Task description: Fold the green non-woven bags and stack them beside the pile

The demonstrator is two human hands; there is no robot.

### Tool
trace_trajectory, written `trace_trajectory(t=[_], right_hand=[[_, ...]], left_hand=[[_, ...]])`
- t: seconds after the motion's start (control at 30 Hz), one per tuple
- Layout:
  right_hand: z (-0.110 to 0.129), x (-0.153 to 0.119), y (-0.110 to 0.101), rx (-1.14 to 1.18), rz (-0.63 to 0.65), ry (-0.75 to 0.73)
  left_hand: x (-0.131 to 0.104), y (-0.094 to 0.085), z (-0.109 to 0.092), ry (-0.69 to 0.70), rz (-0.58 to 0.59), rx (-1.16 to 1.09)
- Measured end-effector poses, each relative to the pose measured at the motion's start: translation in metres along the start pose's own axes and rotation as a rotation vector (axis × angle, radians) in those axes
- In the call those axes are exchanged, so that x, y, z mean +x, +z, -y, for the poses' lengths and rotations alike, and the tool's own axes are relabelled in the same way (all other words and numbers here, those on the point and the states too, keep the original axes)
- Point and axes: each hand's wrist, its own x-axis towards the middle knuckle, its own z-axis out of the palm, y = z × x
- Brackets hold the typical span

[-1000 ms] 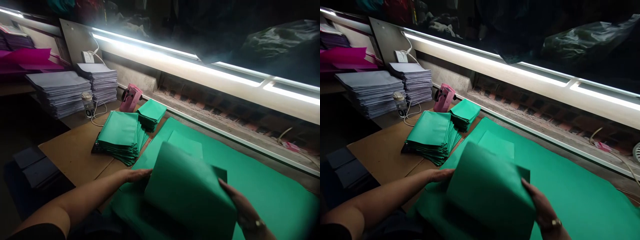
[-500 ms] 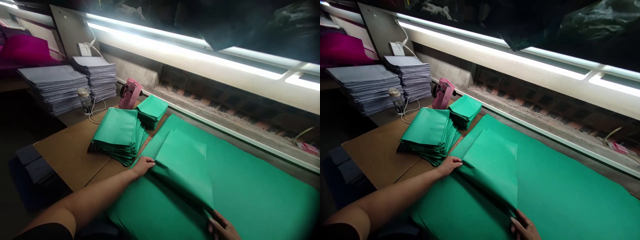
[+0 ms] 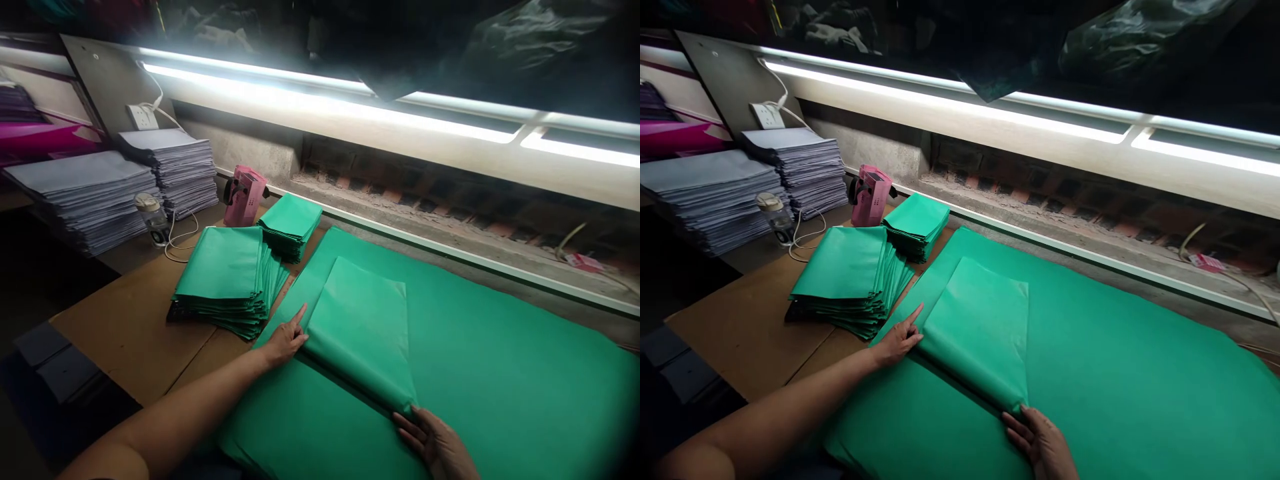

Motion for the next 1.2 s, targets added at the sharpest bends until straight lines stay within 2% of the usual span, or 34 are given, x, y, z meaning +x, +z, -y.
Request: trace_trajectory(t=[0.1, 0.17, 0.23, 0.27, 0.3, 0.37, 0.4, 0.47, 0.57, 0.63, 0.67, 0.7, 0.73, 0.77, 0.83, 0.87, 0.9, 0.97, 1.03, 1.1, 1.13, 1.2], right_hand=[[0.002, -0.003, 0.004, 0.017, -0.045, 0.036], [0.004, -0.004, 0.009, 0.005, -0.082, 0.039], [0.004, -0.006, 0.014, -0.008, -0.100, 0.025], [0.003, -0.006, 0.016, -0.016, -0.104, 0.018], [0.002, -0.006, 0.018, -0.026, -0.107, 0.013], [0.001, -0.006, 0.020, -0.051, -0.116, 0.007], [0.002, -0.006, 0.019, -0.091, -0.118, -0.008], [0.007, -0.006, 0.014, -0.348, -0.169, -0.099], [0.015, -0.007, 0.005, -0.817, -0.337, -0.257], [0.011, -0.010, 0.014, -0.951, -0.468, -0.404], [0.003, -0.011, 0.026, -1.016, -0.488, -0.531], [-0.007, -0.013, 0.043, -1.137, -0.457, -0.688], [-0.020, -0.015, 0.062, -1.298, -0.366, -0.863], [-0.035, -0.017, 0.081, -1.466, -0.204, -0.985], [-0.063, -0.021, 0.107, -1.689, 0.119, -1.059], [-0.075, -0.023, 0.110, -1.740, 0.180, -1.040], [-0.082, -0.025, 0.104, -1.763, 0.158, -1.003], [-0.086, -0.028, 0.071, -1.763, -0.043, -0.892], [-0.076, -0.024, 0.029, -1.760, -0.209, -0.768], [-0.053, -0.009, 0.001, -1.764, -0.251, -0.680], [-0.038, 0.005, -0.004, -1.763, -0.255, -0.644], [0.001, 0.044, 0.004, -1.748, -0.289, -0.592]], left_hand=[[0.003, -0.003, -0.008, -0.067, 0.033, 0.172], [0.006, -0.004, -0.017, -0.086, 0.015, 0.332], [0.010, -0.003, -0.028, -0.026, -0.012, 0.488], [0.013, -0.002, -0.032, 0.042, 0.013, 0.544], [0.016, -0.001, -0.036, 0.123, 0.079, 0.580], [0.022, 0.002, -0.039, 0.245, 0.306, 0.603], [0.024, 0.002, -0.038, 0.266, 0.425, 0.610], [0.029, 0.003, -0.034, 0.244, 0.586, 0.641], [0.034, 0.001, -0.027, 0.209, 0.661, 0.687], [0.037, 0.001, -0.025, 0.201, 0.687, 0.689], [0.039, 0.002, -0.025, 0.193, 0.699, 0.688], [0.040, 0.002, -0.025, 0.188, 0.707, 0.690], [0.040, 0.002, -0.024, 0.189, 0.712, 0.694], [0.041, 0.002, -0.024, 0.198, 0.713, 0.702], [0.039, -0.001, -0.021, 0.250, 0.705, 0.722], [0.038, -0.004, -0.019, 0.294, 0.700, 0.729], [0.036, -0.008, -0.017, 0.343, 0.696, 0.732], [0.033, -0.018, -0.012, 0.423, 0.687, 0.724], [0.031, -0.027, -0.008, 0.462, 0.682, 0.708], [0.031, -0.034, -0.005, 0.470, 0.674, 0.692], [0.031, -0.035, -0.003, 0.472, 0.669, 0.684], [0.033, -0.036, 0.000, 0.475, 0.657, 0.667]])
